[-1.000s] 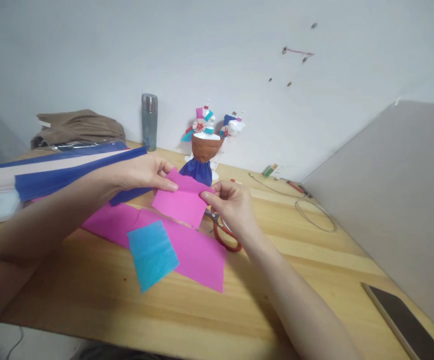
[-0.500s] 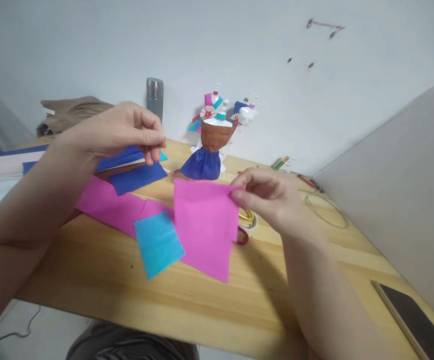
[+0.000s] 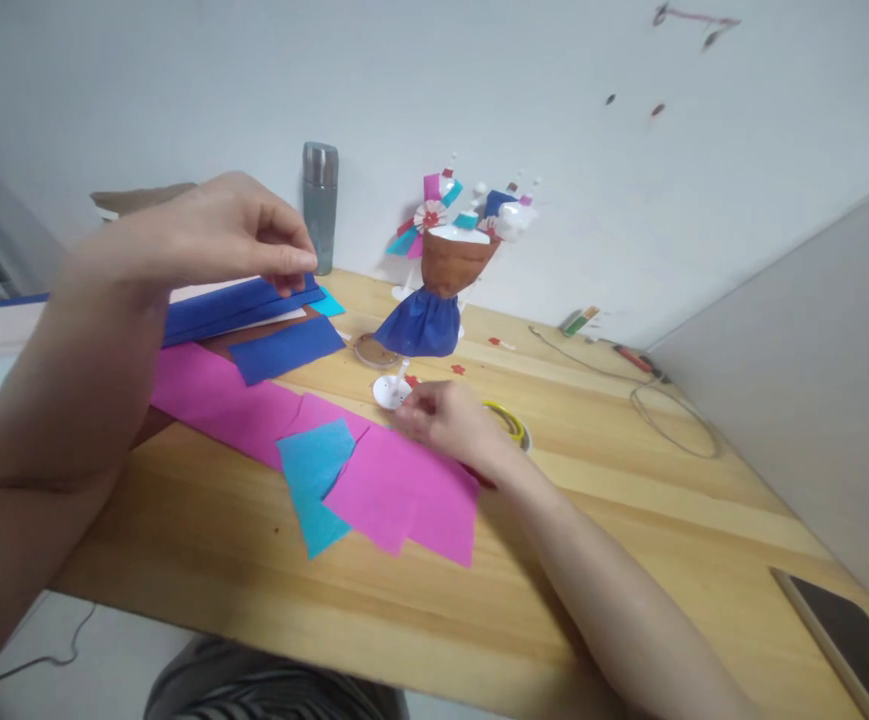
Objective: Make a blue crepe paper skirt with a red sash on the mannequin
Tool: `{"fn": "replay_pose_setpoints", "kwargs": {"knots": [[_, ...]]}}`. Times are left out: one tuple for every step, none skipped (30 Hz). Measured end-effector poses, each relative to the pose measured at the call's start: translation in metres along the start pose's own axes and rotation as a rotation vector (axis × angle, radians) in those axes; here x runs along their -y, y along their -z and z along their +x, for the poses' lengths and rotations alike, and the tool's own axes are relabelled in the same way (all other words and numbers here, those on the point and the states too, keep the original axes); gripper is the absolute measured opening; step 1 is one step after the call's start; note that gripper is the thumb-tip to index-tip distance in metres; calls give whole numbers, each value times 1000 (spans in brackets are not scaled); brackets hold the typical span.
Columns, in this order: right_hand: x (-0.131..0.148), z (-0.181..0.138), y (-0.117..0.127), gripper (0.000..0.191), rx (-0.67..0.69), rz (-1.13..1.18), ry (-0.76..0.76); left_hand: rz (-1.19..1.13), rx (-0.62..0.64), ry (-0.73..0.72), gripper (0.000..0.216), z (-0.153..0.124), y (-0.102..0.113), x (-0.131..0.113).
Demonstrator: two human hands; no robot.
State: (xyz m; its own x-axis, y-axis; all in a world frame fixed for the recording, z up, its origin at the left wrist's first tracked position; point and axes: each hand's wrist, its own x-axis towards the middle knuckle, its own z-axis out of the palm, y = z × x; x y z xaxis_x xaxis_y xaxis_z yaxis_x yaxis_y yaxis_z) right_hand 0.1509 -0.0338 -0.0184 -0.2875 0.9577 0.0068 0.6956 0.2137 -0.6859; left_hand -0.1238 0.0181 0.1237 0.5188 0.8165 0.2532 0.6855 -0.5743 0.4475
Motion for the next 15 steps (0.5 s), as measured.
{"fn": "replay_pose_setpoints", "kwargs": {"knots": [[-5,4,0,27,-62,33,-23,19,-6,-5,17,-1,2,-1],[-10,8,0,27,-131,102,-37,36,-12,-4,18,-2,3,-2],[-15,13,-2,28,-161,151,-31,49,-17,-2,18,-3,4,-2],[-18,18,-5,31,-179,171,-12,62,-21,-1,19,-4,4,-3],[-20,23,-9,32,-189,172,12,76,-21,-2,20,-4,4,-4],[-21,27,-13,30,-189,153,33,87,-18,-4,21,-4,3,-4],[-21,31,-16,25,-194,125,50,95,-14,-9,21,-3,2,-4],[-22,34,-19,19,-203,98,57,102,-11,-11,22,-2,2,-4],[-22,37,-21,16,-214,73,56,106,-5,-10,23,-2,1,-5],[-23,39,-22,16,-231,45,53,109,2,-3,23,-1,1,-5],[-25,41,-22,17,-251,17,45,111,10,6,23,0,0,-5],[-27,42,-20,18,-272,-10,34,115,18,17,22,0,0,-5],[-31,42,-18,17,-294,-34,19,120,26,26,22,0,1,-5],[-35,42,-14,16,-317,-56,4,125,27,32,23,0,1,-6],[-39,42,-10,15,-337,-75,-12,128,24,35,23,-1,1,-7]]}}
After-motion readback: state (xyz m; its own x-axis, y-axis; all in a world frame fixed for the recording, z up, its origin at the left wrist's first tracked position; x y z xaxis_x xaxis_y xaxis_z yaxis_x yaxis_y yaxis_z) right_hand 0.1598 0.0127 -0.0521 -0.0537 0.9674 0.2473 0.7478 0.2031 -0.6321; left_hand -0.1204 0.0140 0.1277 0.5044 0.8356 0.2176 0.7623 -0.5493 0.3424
